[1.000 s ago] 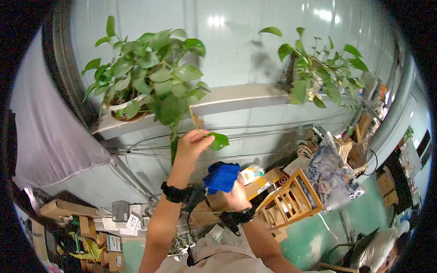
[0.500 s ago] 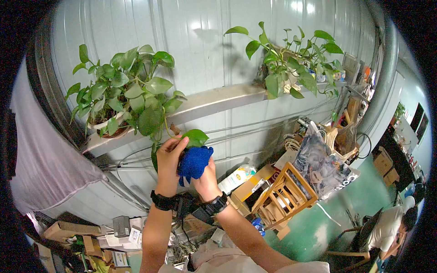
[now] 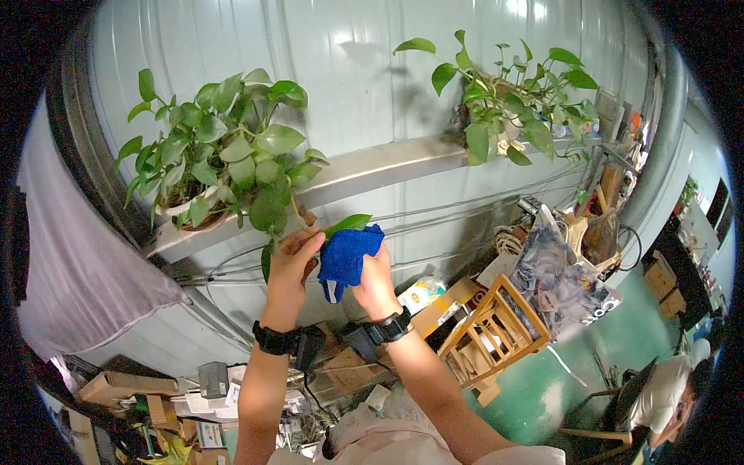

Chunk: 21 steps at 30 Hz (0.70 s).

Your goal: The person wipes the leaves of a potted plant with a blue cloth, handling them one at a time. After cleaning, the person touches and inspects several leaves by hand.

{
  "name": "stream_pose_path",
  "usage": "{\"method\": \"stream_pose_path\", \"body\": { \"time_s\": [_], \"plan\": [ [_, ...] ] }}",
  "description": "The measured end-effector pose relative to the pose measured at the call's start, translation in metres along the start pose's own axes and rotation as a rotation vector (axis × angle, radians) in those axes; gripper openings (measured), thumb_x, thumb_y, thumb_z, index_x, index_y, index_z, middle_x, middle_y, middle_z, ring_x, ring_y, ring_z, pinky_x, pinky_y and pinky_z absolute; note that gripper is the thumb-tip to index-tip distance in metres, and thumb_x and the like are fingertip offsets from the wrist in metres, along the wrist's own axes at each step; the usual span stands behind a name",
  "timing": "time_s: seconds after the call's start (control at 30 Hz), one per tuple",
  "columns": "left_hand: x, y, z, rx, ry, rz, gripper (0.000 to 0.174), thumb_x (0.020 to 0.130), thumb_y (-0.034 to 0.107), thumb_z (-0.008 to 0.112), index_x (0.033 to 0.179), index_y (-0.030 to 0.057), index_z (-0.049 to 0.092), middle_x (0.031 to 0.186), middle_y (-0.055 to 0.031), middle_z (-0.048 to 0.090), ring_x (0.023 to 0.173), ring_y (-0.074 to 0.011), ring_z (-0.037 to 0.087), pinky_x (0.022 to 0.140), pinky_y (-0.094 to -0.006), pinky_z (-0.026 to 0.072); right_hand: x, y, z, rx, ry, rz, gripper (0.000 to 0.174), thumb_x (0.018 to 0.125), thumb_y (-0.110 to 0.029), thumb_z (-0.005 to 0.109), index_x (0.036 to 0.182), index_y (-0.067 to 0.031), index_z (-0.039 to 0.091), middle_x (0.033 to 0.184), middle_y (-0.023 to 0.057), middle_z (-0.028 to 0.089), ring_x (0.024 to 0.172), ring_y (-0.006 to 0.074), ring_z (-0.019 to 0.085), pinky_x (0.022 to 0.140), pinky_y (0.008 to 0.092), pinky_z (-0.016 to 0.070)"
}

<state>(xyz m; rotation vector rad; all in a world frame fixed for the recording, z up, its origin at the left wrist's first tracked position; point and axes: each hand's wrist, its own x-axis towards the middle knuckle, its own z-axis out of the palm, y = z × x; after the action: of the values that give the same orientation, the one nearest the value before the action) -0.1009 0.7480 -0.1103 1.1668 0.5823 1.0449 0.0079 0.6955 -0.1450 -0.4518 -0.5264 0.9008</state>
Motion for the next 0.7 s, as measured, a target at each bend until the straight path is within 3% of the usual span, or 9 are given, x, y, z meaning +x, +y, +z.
{"method": "stream_pose_path", "body": {
  "time_s": [0.13,0.23,0.33,0.43,0.53,0.7],
  "plan": [
    [0.006,-0.003,-0.006,0.015,-0.01,-0.021,0.02,0.073,0.02,0.07,0.085,0.0064,0.063,0.076,0.001,0.06,0.069,-0.0055,0.052,0.057,-0.0169,0.0346,-0.002,-0.001,-0.005,-0.044,-0.023,-0.011,0.02,0.076,0.005,0.05,0.096,0.0009,0.052,0.085,0.0093,0.06,0.073,0.0186,0.062,0.062,0.0304,0.053],
    [0.009,-0.013,-0.004,-0.051,-0.017,0.018,0.014,0.073,0.013,0.069,0.083,0.0053,0.062,0.074,0.0008,0.058,0.064,-0.0052,0.051,0.054,-0.0188,0.0387,-0.003,0.004,0.0,-0.005,-0.027,-0.044,0.019,0.077,0.004,0.051,0.096,0.0009,0.052,0.088,0.0101,0.06,0.076,0.0186,0.061,0.065,0.0301,0.0525],
    [0.009,-0.017,0.004,-0.126,-0.068,0.117,0.011,0.074,0.012,0.067,0.079,0.0031,0.062,0.079,-0.0024,0.061,0.067,-0.0072,0.053,0.056,-0.0203,0.0413,-0.009,0.004,0.022,0.105,-0.034,-0.071,0.023,0.077,0.004,0.051,0.1,0.001,0.051,0.093,0.0117,0.06,0.081,0.0191,0.06,0.069,0.0299,0.0516],
    [0.007,-0.017,0.0,-0.041,0.001,0.088,0.01,0.076,0.01,0.066,0.076,0.0006,0.062,0.085,-0.006,0.063,0.071,-0.0092,0.055,0.062,-0.0208,0.0432,-0.005,0.013,0.017,0.104,-0.042,-0.08,0.029,0.077,0.006,0.049,0.105,0.0014,0.05,0.097,0.0133,0.059,0.085,0.0195,0.06,0.072,0.0301,0.0508],
    [0.005,-0.013,0.0,-0.077,-0.047,0.155,0.007,0.075,0.005,0.065,0.077,-0.0013,0.062,0.085,-0.0069,0.063,0.077,-0.0091,0.057,0.068,-0.02,0.0433,-0.003,0.013,0.009,0.025,-0.04,-0.052,0.029,0.076,0.008,0.047,0.105,0.0015,0.051,0.097,0.0133,0.059,0.085,0.0196,0.06,0.071,0.0302,0.0512],
    [0.008,-0.017,-0.008,-0.06,-0.011,0.099,0.012,0.074,0.01,0.067,0.075,-0.0005,0.062,0.077,-0.0032,0.062,0.065,-0.0052,0.051,0.057,-0.0175,0.0379,-0.002,0.01,0.009,-0.032,-0.071,-0.026,0.023,0.075,0.009,0.047,0.095,0.0012,0.053,0.092,0.0108,0.06,0.08,0.019,0.061,0.069,0.0299,0.0516]
  ]
}}
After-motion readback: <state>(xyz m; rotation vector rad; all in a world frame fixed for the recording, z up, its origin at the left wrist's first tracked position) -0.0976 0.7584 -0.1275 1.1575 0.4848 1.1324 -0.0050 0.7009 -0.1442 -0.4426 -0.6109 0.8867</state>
